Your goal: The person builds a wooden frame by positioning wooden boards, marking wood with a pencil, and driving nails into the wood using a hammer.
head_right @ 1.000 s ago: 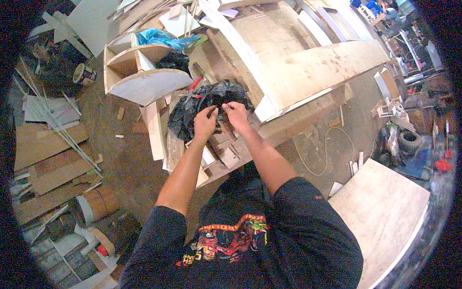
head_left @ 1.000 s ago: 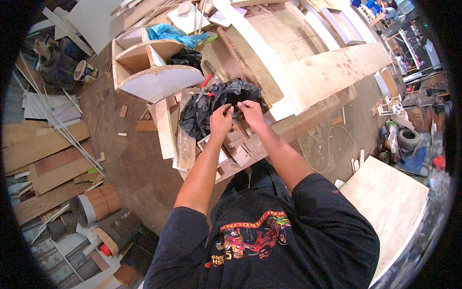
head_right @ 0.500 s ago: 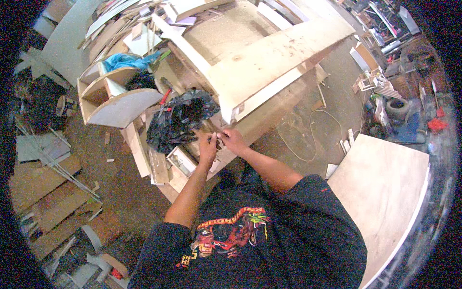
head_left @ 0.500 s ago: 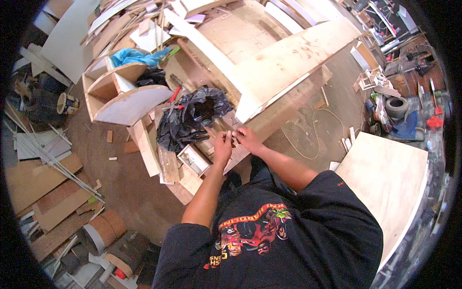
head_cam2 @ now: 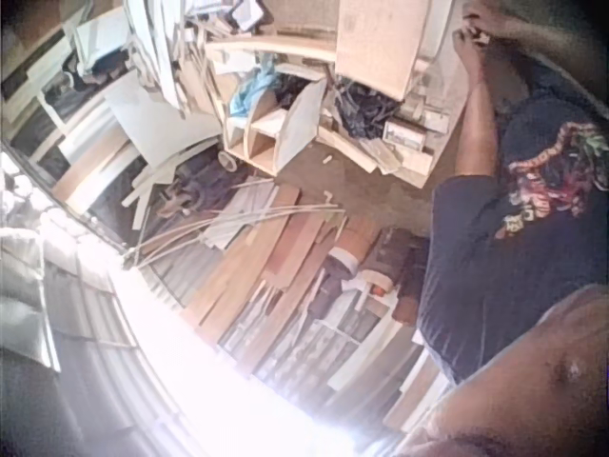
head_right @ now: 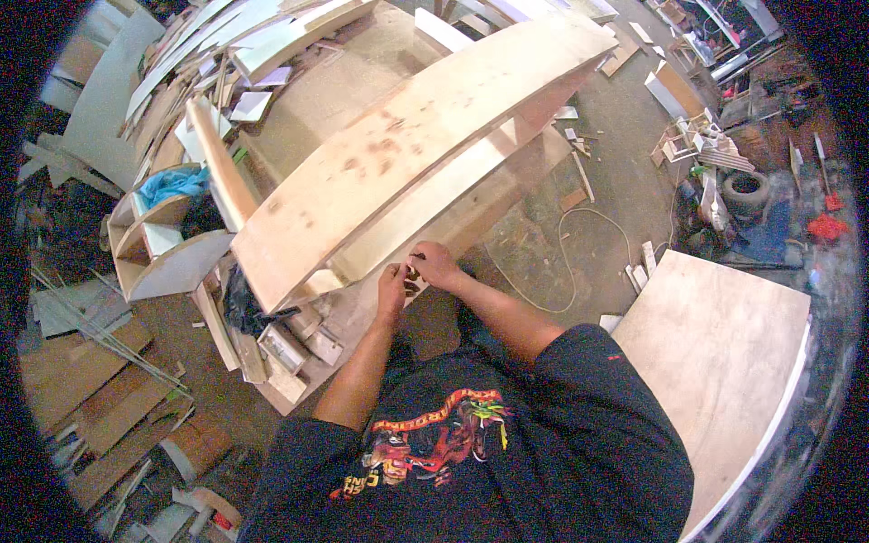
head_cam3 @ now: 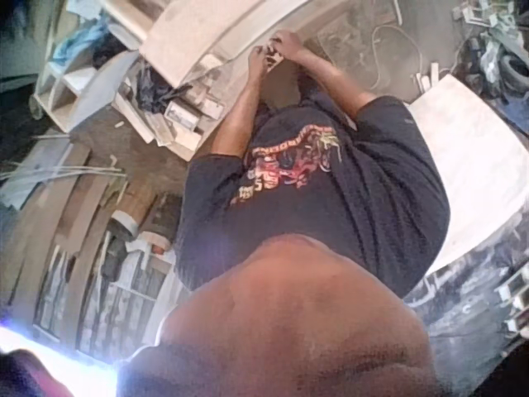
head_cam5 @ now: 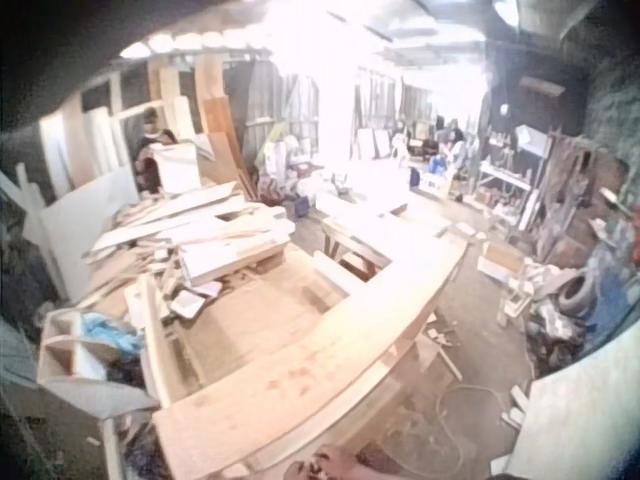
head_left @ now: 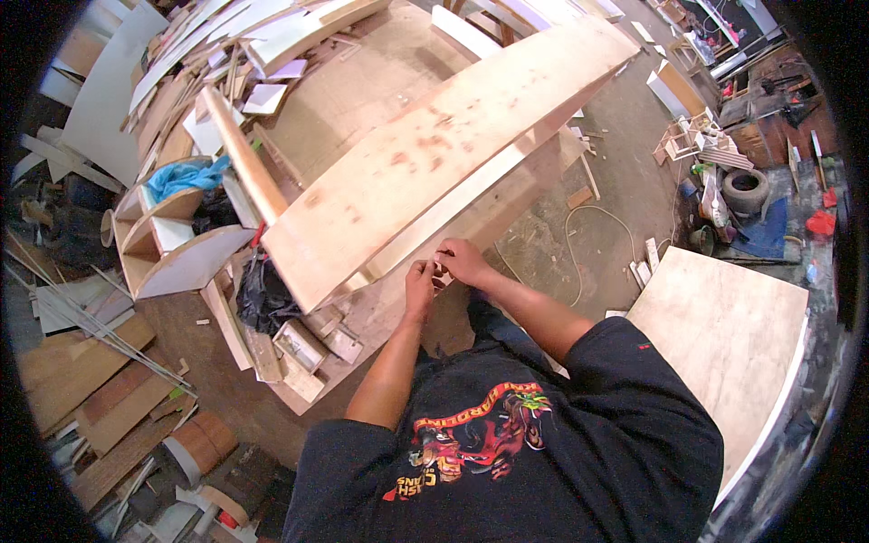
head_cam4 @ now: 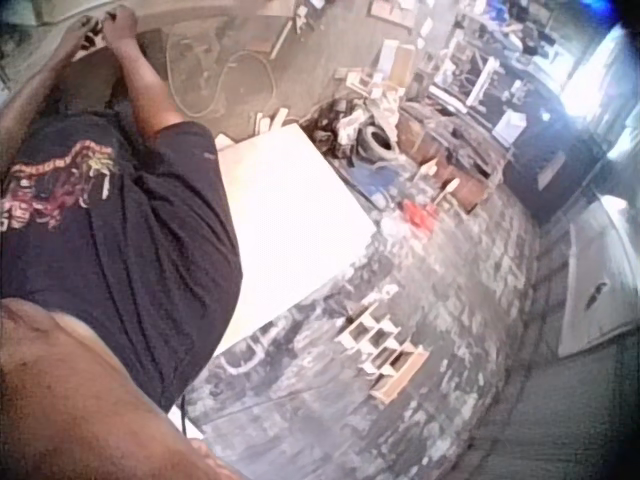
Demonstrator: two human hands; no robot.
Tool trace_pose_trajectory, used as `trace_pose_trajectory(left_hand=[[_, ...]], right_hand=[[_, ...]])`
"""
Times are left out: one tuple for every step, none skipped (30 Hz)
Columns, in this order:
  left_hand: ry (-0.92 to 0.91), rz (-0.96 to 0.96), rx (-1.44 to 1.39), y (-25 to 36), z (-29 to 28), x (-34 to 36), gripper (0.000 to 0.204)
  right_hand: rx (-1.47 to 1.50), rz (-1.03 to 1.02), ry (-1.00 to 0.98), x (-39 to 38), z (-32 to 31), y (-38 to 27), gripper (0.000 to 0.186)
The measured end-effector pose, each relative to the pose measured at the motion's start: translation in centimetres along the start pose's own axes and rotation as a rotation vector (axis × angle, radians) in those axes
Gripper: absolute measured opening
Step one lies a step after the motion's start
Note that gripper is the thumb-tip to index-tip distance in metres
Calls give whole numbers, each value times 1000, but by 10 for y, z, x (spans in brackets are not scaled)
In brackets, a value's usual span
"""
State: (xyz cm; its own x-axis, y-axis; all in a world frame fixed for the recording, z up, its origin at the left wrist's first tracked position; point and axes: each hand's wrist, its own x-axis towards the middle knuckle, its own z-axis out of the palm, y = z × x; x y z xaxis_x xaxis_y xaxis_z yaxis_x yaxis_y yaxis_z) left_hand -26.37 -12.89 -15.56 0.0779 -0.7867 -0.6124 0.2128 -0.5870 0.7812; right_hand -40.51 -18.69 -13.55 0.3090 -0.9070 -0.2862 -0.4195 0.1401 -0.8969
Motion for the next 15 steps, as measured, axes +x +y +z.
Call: trace_pose_trajectory(left_hand=[[5,-5,3,2,8,5,28],[0,2,24,5,15,10,29],[-3,9,45,7,22,15,30],[8,5,43,10,31,16,30],[12,-6,31,13,38,17,31],[17,-17,18,15,43,16,31],[22,-22,3,18,48,16,31],[37,-20,-3,20,52,15,31],[79,-42,-49,21,55,12,30],[119,-64,-94,21,56,10,30],[130,-62,-98,17,53,7,30],[217,-51,-81,8,47,4,29],[299,-32,-66,1,42,4,28],[335,-55,-123,-8,31,3,34],[337,-45,-124,-17,21,2,34]], right_hand=[[11,53,-97,5,-17,-1,16],[15,55,-103,11,-30,4,16],[24,58,-112,17,-42,8,17],[31,59,-125,20,-52,11,17],[34,59,-138,22,-61,14,17],[75,102,-145,22,-68,16,18],[112,139,-151,25,-76,18,18],[110,134,-166,28,-80,19,18],[130,136,-138,31,-83,20,18],[151,138,-110,34,-85,23,19],[150,134,-121,38,-88,26,19],[67,113,-81,43,-92,30,19],[-19,84,-35,52,-99,37,19],[-40,104,-13,60,-106,47,19],[8,112,68,69,-116,59,19]])
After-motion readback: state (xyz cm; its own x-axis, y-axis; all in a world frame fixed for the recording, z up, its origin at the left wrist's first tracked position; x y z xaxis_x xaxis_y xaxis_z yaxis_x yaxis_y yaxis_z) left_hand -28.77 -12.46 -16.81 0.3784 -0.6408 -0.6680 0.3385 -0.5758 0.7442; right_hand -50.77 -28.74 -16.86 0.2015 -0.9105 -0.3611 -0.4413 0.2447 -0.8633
